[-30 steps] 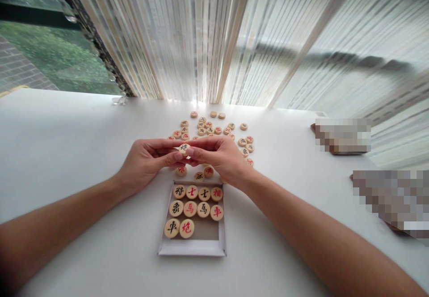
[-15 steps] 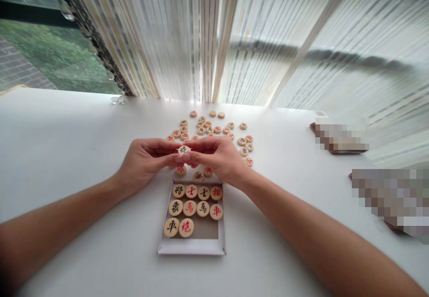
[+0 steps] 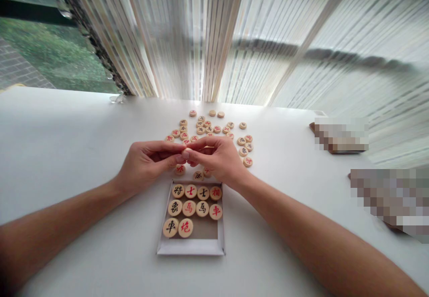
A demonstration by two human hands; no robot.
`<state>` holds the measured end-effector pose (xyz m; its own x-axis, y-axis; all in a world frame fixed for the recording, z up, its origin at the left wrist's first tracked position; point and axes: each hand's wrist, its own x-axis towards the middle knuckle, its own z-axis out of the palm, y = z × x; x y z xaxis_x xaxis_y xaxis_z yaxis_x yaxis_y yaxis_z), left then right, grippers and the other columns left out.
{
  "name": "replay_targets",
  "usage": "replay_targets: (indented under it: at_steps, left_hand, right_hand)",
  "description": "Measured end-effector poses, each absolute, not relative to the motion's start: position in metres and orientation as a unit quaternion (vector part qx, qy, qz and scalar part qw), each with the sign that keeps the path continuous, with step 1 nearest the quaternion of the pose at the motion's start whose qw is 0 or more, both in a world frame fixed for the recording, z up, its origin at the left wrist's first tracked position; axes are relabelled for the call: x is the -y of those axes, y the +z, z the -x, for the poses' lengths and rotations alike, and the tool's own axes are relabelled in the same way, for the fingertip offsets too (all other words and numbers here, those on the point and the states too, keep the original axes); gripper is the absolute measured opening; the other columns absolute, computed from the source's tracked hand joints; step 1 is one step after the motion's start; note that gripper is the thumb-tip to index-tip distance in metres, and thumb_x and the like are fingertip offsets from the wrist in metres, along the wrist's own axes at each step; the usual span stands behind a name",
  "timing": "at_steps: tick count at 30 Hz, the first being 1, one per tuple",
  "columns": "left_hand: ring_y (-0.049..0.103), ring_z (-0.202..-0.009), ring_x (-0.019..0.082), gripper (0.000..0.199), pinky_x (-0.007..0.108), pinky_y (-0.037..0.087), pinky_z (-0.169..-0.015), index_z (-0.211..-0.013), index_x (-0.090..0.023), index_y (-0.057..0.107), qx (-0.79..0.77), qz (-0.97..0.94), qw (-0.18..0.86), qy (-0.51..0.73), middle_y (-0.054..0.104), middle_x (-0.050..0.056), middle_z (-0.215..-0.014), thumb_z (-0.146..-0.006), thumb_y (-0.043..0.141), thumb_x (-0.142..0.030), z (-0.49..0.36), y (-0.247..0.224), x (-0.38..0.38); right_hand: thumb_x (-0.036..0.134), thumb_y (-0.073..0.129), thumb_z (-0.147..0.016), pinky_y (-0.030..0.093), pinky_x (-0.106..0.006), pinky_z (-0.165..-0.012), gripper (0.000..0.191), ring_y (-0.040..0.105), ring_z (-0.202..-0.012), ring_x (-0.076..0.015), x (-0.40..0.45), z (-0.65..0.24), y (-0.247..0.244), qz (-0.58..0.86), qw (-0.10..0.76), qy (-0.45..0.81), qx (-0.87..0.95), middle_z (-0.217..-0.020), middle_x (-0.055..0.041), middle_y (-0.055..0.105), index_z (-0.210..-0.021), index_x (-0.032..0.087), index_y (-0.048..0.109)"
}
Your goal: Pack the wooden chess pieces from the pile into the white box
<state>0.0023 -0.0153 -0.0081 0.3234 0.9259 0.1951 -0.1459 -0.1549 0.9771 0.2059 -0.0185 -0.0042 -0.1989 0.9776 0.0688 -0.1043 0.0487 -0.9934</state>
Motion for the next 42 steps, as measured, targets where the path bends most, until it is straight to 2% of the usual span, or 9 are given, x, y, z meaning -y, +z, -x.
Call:
replay_targets:
  at_steps: [5, 9, 14, 17, 24, 28, 31, 37, 42]
  left_hand:
    - [0.085, -0.083, 0.025, 0.024, 0.032, 0.072, -0.081, -0.098, -0.013, 0.087, -0.31, -0.588, 0.565, 0.488, 0.087, 0.009, -0.091, -0.077, 0.095, -0.021, -0.0012, -0.0089, 0.0148]
    - [0.085, -0.081, 0.024, 0.019, 0.031, 0.072, -0.077, -0.098, -0.015, 0.087, -0.318, -0.574, 0.574, 0.49, 0.087, 0.009, -0.092, -0.081, 0.093, -0.022, -0.0004, -0.0077, 0.0136]
    - [0.085, -0.093, 0.027, 0.029, 0.035, 0.072, -0.087, -0.104, -0.016, 0.088, -0.327, -0.557, 0.59, 0.484, 0.086, 0.011, -0.105, -0.077, 0.096, -0.023, 0.0004, -0.0072, 0.0122]
    - [0.084, -0.098, 0.03, 0.036, 0.038, 0.072, -0.09, -0.107, -0.017, 0.087, -0.327, -0.56, 0.593, 0.478, 0.086, 0.012, -0.108, -0.073, 0.098, -0.023, 0.0017, -0.0078, 0.0112]
    - [0.085, -0.09, 0.028, 0.031, 0.036, 0.072, -0.087, -0.105, -0.02, 0.088, -0.317, -0.582, 0.585, 0.467, 0.087, 0.01, -0.1, -0.076, 0.097, -0.025, 0.0027, -0.008, 0.0104]
    - [0.085, -0.087, 0.028, 0.033, 0.035, 0.072, -0.085, -0.104, -0.02, 0.088, -0.331, -0.588, 0.573, 0.466, 0.087, 0.009, -0.097, -0.073, 0.099, -0.027, 0.0022, -0.0087, 0.0112]
    - [0.085, -0.087, 0.027, 0.032, 0.034, 0.072, -0.085, -0.105, -0.021, 0.088, -0.337, -0.6, 0.562, 0.46, 0.087, 0.008, -0.097, -0.074, 0.098, -0.028, 0.0025, -0.0093, 0.0117]
    - [0.085, -0.085, 0.026, 0.028, 0.03, 0.072, -0.08, -0.106, -0.021, 0.088, -0.332, -0.611, 0.554, 0.457, 0.087, 0.008, -0.093, -0.079, 0.095, -0.027, 0.0018, -0.0076, 0.0133]
    - [0.085, -0.087, 0.025, 0.032, 0.028, 0.071, -0.082, -0.104, -0.021, 0.089, -0.316, -0.593, 0.58, 0.46, 0.087, 0.008, -0.095, -0.073, 0.098, -0.022, 0.0007, -0.0055, 0.0146]
  right_hand:
    - [0.042, 0.102, -0.064, 0.062, -0.025, -0.061, 0.036, 0.075, -0.064, -0.016, 0.0214, -0.2041, -0.0006, 0.406, 0.483, 0.556, 0.542, -0.073, -0.0053, 0.081, -0.085, 0.018, 0.088]
    - [0.044, 0.099, -0.069, 0.063, -0.026, -0.065, 0.037, 0.076, -0.068, -0.0164, 0.0213, -0.2038, 0.0005, 0.4, 0.469, 0.57, 0.544, -0.077, -0.0059, 0.083, -0.096, 0.021, 0.09]
    - [0.04, 0.098, -0.072, 0.064, -0.029, -0.076, 0.041, 0.077, -0.079, -0.0172, 0.0199, -0.206, -0.0037, 0.383, 0.47, 0.592, 0.531, -0.088, -0.0065, 0.085, -0.109, 0.025, 0.088]
    - [0.037, 0.099, -0.071, 0.063, -0.029, -0.078, 0.043, 0.077, -0.082, -0.0175, 0.0198, -0.2073, -0.0045, 0.383, 0.468, 0.591, 0.534, -0.091, -0.0064, 0.085, -0.11, 0.025, 0.088]
    - [0.034, 0.104, -0.06, 0.06, -0.027, -0.065, 0.047, 0.072, -0.069, -0.015, 0.0203, -0.2052, 0.0006, 0.399, 0.462, 0.579, 0.541, -0.08, -0.0047, 0.082, -0.102, 0.021, 0.089]
    - [0.034, 0.105, -0.057, 0.055, -0.023, -0.056, 0.041, 0.069, -0.062, -0.0138, 0.0212, -0.2036, 0.0013, 0.415, 0.459, 0.567, 0.543, -0.07, -0.004, 0.079, -0.091, 0.017, 0.088]
    - [0.036, 0.105, -0.058, 0.054, -0.022, -0.053, 0.039, 0.069, -0.058, -0.0139, 0.0223, -0.2033, 0.0004, 0.432, 0.455, 0.558, 0.543, -0.067, -0.0045, 0.078, -0.084, 0.015, 0.085]
    - [0.041, 0.103, -0.061, 0.055, -0.022, -0.051, 0.039, 0.069, -0.056, -0.0135, 0.0238, -0.2034, 0.0018, 0.432, 0.457, 0.551, 0.549, -0.068, -0.005, 0.079, -0.083, 0.014, 0.085]
    - [0.046, 0.101, -0.066, 0.056, -0.021, -0.052, 0.04, 0.069, -0.056, -0.0126, 0.0242, -0.2037, 0.0036, 0.418, 0.462, 0.542, 0.564, -0.067, -0.0048, 0.078, -0.084, 0.014, 0.085]
